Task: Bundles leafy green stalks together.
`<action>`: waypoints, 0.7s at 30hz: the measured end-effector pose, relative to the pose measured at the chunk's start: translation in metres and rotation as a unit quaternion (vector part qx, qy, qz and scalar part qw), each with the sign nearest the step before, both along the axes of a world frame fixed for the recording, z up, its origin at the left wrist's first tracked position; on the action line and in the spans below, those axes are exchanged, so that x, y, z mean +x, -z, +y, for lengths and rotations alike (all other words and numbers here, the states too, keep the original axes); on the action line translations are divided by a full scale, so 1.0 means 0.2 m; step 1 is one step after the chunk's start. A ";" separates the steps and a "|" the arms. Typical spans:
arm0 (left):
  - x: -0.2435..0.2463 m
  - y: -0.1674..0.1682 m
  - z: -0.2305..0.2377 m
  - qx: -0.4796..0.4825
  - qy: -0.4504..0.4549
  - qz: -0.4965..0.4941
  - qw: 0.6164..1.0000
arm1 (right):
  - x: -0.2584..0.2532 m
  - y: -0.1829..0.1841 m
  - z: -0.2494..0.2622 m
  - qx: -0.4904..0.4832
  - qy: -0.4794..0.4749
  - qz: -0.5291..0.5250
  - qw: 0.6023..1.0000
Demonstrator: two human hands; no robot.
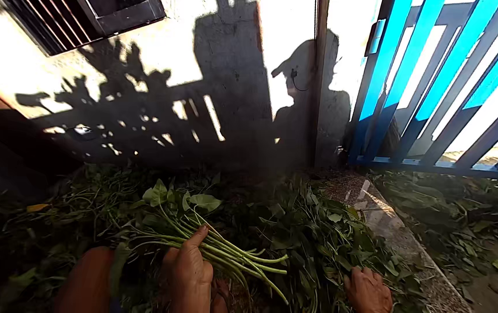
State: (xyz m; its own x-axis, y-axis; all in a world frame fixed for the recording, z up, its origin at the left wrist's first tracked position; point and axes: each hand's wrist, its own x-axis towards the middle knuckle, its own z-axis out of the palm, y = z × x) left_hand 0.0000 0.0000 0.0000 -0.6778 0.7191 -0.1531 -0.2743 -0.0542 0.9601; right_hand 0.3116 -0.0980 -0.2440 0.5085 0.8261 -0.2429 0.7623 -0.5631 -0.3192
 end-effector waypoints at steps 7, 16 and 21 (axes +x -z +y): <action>0.05 0.02 0.01 0.005 0.065 -0.025 0.998 | 0.02 0.20 0.04 -0.048 0.040 0.128 0.990; 0.06 0.04 0.01 0.012 0.116 -0.035 0.993 | 0.21 -0.19 -0.06 0.164 -0.119 0.253 0.946; 0.05 0.02 0.00 0.022 0.158 -0.008 0.987 | 0.30 -0.15 0.05 -0.195 -0.234 0.217 0.927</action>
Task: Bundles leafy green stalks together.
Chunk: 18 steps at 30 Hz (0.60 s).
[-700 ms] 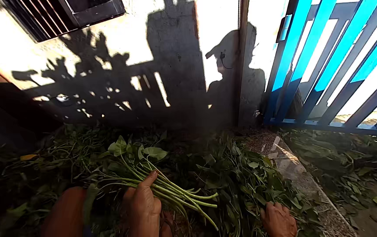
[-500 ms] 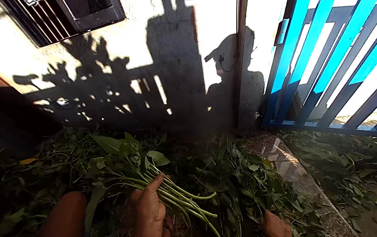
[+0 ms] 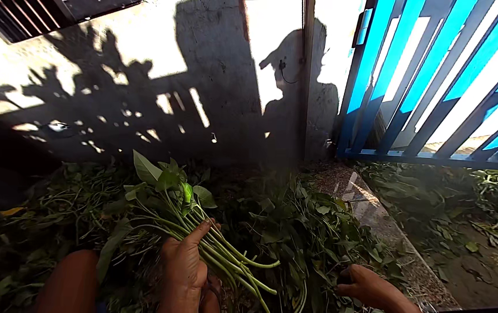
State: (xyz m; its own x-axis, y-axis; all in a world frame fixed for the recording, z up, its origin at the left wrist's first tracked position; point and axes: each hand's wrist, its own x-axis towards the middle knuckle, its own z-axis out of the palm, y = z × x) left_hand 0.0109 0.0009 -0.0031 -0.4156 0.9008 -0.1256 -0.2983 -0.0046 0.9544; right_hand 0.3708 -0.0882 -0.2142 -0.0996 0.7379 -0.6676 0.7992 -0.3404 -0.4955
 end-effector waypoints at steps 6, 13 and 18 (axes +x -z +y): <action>0.02 0.00 -0.04 0.010 0.037 0.009 0.999 | -0.19 0.60 0.18 0.049 0.420 0.087 0.902; 0.00 -0.02 -0.03 -0.047 0.054 -0.054 0.996 | -0.45 0.15 0.16 0.426 0.440 -0.026 0.790; 0.03 0.01 -0.04 -0.041 0.095 -0.062 0.993 | -0.43 -0.15 0.16 0.346 0.447 0.174 0.806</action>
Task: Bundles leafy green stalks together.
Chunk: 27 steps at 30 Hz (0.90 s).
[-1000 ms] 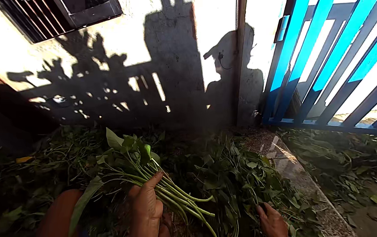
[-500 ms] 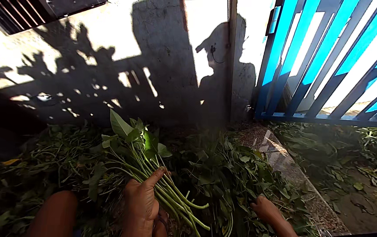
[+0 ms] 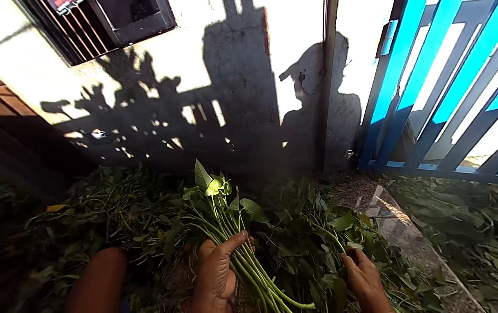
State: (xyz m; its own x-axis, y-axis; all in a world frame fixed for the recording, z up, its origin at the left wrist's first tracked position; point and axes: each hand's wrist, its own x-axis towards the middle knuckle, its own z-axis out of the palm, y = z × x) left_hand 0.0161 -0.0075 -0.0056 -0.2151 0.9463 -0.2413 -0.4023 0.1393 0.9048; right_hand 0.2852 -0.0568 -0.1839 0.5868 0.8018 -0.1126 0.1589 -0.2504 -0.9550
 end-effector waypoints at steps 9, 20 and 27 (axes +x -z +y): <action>0.03 0.01 -0.01 0.029 -0.041 0.084 0.995 | -0.01 -0.39 -0.10 0.175 -0.065 0.224 0.957; 0.03 0.02 0.00 0.003 -0.080 0.079 0.994 | -0.15 -0.27 -0.12 0.189 -0.236 0.214 0.929; 0.01 0.03 0.05 0.002 -0.096 0.106 0.990 | -0.26 -0.14 -0.19 0.194 -0.370 -0.017 0.908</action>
State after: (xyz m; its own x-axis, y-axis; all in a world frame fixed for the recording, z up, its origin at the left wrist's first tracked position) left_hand 0.0175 0.0017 -0.0118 -0.4359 0.8843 -0.1674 -0.2220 0.0746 0.9722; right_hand 0.2327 -0.0950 -0.1565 -0.1315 0.9535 0.2713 0.1782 0.2919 -0.9397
